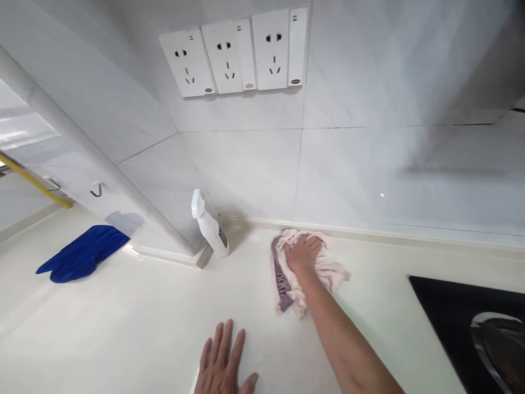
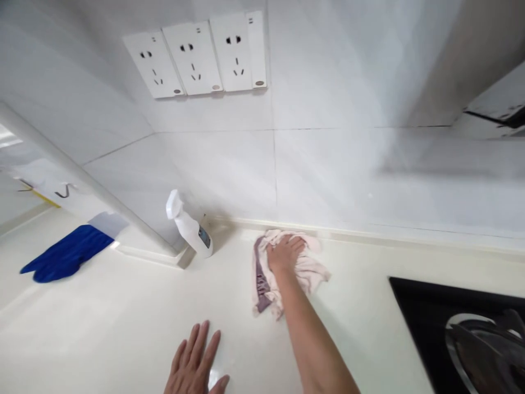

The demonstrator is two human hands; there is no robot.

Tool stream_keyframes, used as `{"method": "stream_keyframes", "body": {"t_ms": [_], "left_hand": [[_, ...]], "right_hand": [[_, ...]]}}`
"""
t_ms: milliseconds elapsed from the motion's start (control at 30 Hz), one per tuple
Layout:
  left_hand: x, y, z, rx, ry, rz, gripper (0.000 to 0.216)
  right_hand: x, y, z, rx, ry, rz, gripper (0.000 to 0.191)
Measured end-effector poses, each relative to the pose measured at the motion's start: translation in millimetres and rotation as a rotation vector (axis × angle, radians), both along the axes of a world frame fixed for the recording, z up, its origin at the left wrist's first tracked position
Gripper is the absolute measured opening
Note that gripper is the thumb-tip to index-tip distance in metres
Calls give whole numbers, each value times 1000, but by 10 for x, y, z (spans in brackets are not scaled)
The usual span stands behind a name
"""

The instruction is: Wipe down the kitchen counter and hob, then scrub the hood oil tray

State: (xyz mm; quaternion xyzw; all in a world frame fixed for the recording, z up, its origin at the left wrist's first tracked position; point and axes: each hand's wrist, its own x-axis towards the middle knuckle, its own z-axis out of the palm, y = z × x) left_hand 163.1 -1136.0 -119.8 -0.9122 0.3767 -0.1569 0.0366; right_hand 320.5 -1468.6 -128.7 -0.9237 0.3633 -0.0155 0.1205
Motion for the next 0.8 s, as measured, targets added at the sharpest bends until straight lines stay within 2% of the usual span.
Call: {"method": "stream_keyframes", "body": {"t_ms": [100, 167, 233, 267, 333, 400, 467, 567, 633, 700, 733, 800], "left_hand": [[44, 61, -63, -28, -17, -19, 85], [61, 86, -99, -48, -16, -22, 85], [63, 93, -118, -54, -6, -12, 84], [59, 91, -120, -55, 1, -5, 84], [47, 77, -110, -56, 17, 4, 83], [31, 56, -89, -64, 40, 12, 82], [16, 32, -66, -71, 77, 28, 81], [-7, -1, -56, -90, 135, 55, 80], [-22, -13, -72, -106, 162, 61, 80], [-37, -12, -96, -114, 183, 64, 82], [-43, -7, -108, -116, 192, 63, 82], [-51, 9, -118, -128, 213, 61, 84]], "right_hand": [[381, 826, 66, 75, -38, 174, 84], [505, 1239, 95, 126, -68, 314, 78], [518, 1434, 109, 152, -95, 430, 74], [482, 1425, 109, 162, -98, 482, 71], [320, 1182, 94, 170, -72, 553, 64], [29, 678, 56, 137, -13, 540, 60], [-395, 13, 3, 34, 37, 422, 60], [-1212, -1004, -67, -142, 91, 256, 59], [-1743, -1514, -83, -234, 100, 164, 59], [-2103, -1775, -66, -309, 54, 70, 60], [-2184, -1793, -45, -312, 30, 17, 62], [-2138, -1595, 18, -239, 5, -65, 66]]}}
